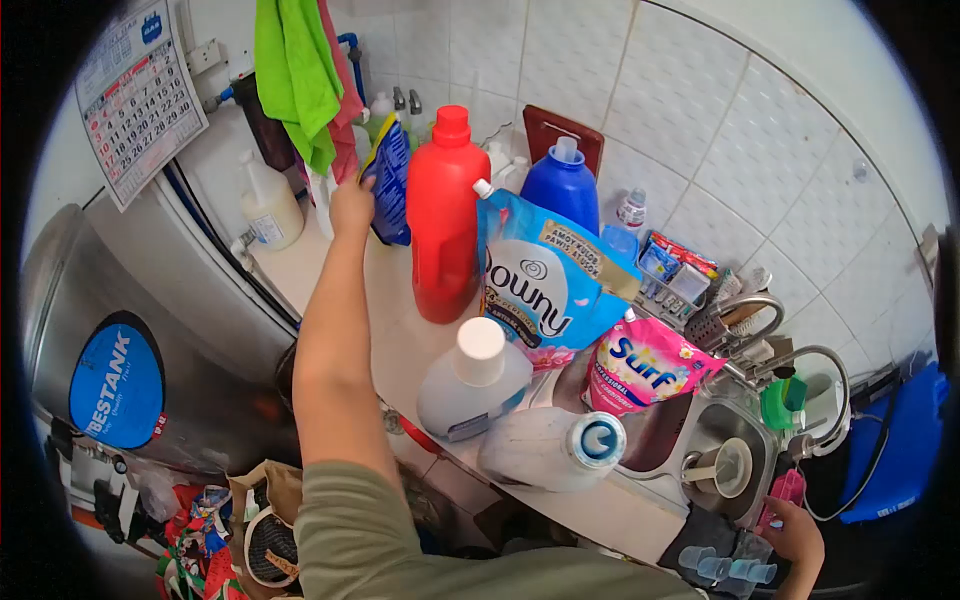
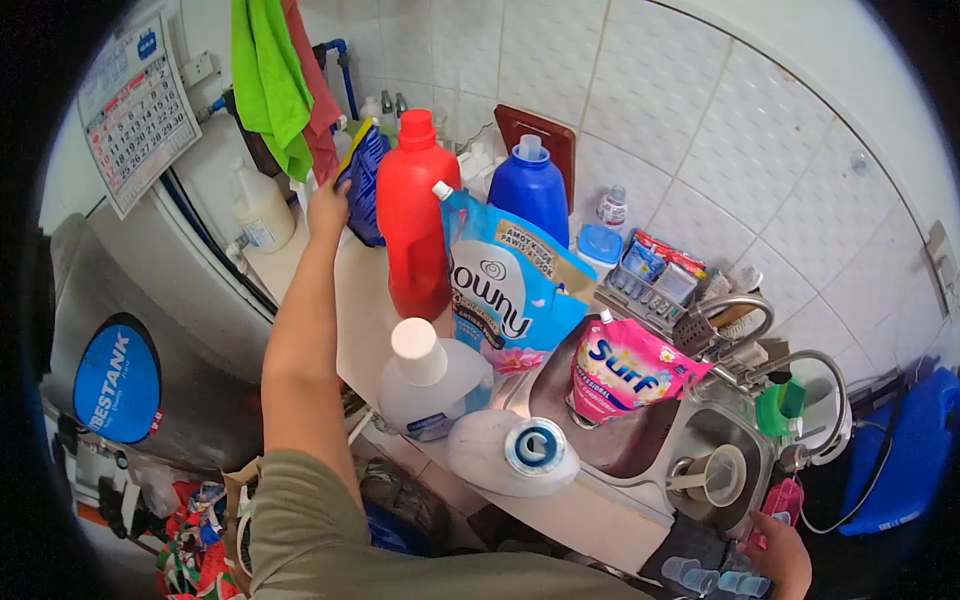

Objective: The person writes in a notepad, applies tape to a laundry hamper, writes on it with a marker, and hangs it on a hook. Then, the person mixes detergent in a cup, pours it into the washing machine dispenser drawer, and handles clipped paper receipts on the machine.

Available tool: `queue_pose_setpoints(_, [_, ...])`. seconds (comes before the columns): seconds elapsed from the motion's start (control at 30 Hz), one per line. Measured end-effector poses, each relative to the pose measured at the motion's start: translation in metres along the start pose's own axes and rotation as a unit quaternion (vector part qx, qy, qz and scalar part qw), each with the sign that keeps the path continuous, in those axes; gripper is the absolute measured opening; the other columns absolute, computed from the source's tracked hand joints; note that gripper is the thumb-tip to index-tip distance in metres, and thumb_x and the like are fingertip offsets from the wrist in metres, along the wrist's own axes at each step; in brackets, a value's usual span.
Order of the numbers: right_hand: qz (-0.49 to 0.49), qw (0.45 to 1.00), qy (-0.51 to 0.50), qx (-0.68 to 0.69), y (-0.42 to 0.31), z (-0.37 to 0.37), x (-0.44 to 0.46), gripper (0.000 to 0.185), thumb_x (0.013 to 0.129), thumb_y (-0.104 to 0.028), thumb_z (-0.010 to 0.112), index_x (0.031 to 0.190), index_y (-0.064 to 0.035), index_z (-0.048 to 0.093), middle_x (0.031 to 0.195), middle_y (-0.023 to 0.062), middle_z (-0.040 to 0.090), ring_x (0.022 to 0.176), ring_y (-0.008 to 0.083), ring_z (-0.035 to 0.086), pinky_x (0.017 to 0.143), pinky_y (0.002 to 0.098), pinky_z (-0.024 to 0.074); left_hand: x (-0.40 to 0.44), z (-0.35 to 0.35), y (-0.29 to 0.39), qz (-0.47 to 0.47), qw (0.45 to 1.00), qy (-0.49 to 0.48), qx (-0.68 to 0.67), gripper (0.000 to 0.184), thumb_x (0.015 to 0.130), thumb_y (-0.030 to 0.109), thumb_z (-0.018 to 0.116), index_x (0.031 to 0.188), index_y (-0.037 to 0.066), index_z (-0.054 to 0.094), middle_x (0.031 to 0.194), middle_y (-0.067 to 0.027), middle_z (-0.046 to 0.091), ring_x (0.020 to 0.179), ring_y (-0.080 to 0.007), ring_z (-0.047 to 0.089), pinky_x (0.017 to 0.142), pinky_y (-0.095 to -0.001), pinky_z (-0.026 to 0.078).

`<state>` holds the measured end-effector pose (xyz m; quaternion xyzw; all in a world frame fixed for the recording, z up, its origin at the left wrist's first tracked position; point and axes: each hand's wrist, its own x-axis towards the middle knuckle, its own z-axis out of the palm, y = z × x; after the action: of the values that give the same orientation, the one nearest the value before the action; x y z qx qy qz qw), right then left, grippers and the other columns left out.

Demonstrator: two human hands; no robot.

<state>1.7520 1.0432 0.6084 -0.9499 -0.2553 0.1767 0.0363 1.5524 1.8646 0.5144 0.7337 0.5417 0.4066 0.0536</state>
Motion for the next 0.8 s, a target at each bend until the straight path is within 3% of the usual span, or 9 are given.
queue_pose_setpoints(0.23, [0.018,0.999,-0.02,-0.038,0.02,-0.011,-0.01,0.065,0.063,-0.013,0.083,0.124,-0.0076,0.062,0.103,0.0175,0.069,0.099,0.036,0.065,0.085,0.042,0.0518,-0.1,-0.089,0.0,0.019,0.986,0.044,-0.162,0.032,0.094,0.029,0.061,0.113,0.004,0.066,0.088,-0.0211,0.069,0.08,-0.0295,0.067,0.075,-0.0382,0.05])
queue_pose_setpoints(0.37, [-0.152,0.981,0.084,-0.082,0.029,-0.011,0.0,0.066,0.064,-0.009,0.08,0.126,-0.0089,0.059,0.106,0.0178,0.066,0.097,0.0369,0.063,0.084,0.0436,0.0499,-0.121,-0.138,-0.005,-0.08,0.964,0.066,-0.244,0.035,0.096,0.032,0.06,0.112,0.001,0.066,0.089,-0.0134,0.071,0.078,-0.0207,0.065,0.076,-0.035,0.05])
queue_pose_setpoints(0.4, [-0.121,0.99,0.028,-0.063,0.024,-0.018,0.003,0.066,0.065,-0.009,0.08,0.127,-0.0085,0.058,0.109,0.018,0.065,0.101,0.0365,0.062,0.087,0.0427,0.0493,-0.12,-0.144,-0.021,-0.073,0.95,0.057,-0.299,0.038,0.096,0.033,0.061,0.111,-0.001,0.066,0.09,-0.009,0.071,0.081,-0.0166,0.063,0.076,-0.0349,0.049])
queue_pose_setpoints(0.47, [-0.186,0.98,0.052,-0.046,0.017,-0.022,0.007,0.062,0.066,-0.011,0.08,0.125,-0.0071,0.06,0.11,0.0171,0.066,0.1,0.0368,0.062,0.086,0.043,0.0495,-0.135,-0.172,-0.025,-0.051,0.949,0.064,-0.306,0.041,0.095,0.034,0.062,0.107,-0.005,0.064,0.094,-0.0127,0.069,0.085,-0.0188,0.061,0.081,-0.034,0.048])
queue_pose_setpoints(0.5, [-0.238,0.965,0.087,-0.063,0.021,-0.02,0.016,0.057,0.068,-0.013,0.079,0.123,-0.0063,0.061,0.11,0.0174,0.065,0.097,0.0365,0.063,0.084,0.0434,0.0497,-0.144,-0.186,-0.026,-0.066,0.982,0.131,-0.116,0.041,0.093,0.033,0.064,0.104,-0.007,0.064,0.095,-0.0131,0.069,0.086,-0.0205,0.06,0.083,-0.0358,0.047])
queue_pose_setpoints(0.53, [-0.207,0.975,0.061,-0.05,0.004,-0.036,0.013,0.053,0.072,-0.013,0.076,0.123,-0.006,0.061,0.108,0.0176,0.065,0.095,0.0367,0.063,0.083,0.0437,0.0498,-0.162,-0.22,0.003,-0.169,0.964,0.058,-0.199,0.039,0.091,0.032,0.067,0.101,-0.006,0.065,0.094,-0.0146,0.069,0.087,-0.0229,0.063,0.082,-0.0373,0.049])
queue_pose_setpoints(0.63, [-0.256,0.951,0.167,-0.037,0.014,-0.049,0.006,0.037,0.082,-0.011,0.067,0.118,-0.0072,0.063,0.101,0.0187,0.065,0.09,0.0396,0.062,0.079,0.0447,0.0498,-0.21,-0.29,0.061,-0.171,0.886,0.031,-0.429,0.032,0.092,0.021,0.066,0.102,-0.008,0.064,0.095,-0.0172,0.069,0.081,-0.0268,0.069,0.071,-0.0412,0.06])
queue_pose_setpoints(0.7, [-0.321,0.927,0.192,0.006,0.034,-0.056,0.009,0.035,0.084,-0.012,0.066,0.118,-0.0065,0.062,0.103,0.019,0.064,0.093,0.0401,0.061,0.081,0.0449,0.0488,-0.226,-0.325,0.085,-0.012,0.855,-0.043,-0.517,0.036,0.091,0.021,0.067,0.11,-0.008,0.061,0.103,-0.0195,0.068,0.084,-0.0292,0.07,0.073,-0.0428,0.06])
queue_pose_setpoints(0.8, [-0.319,0.929,0.187,0.01,0.034,-0.057,-0.001,0.037,0.082,-0.012,0.067,0.117,-0.0027,0.062,0.103,0.0206,0.063,0.098,0.041,0.06,0.082,0.0444,0.0479,-0.226,-0.378,0.088,-0.044,0.898,0.1,-0.427,0.03,0.088,0.022,0.071,0.102,-0.003,0.063,0.093,-0.0138,0.068,0.076,-0.0225,0.068,0.063,-0.0389,0.058])
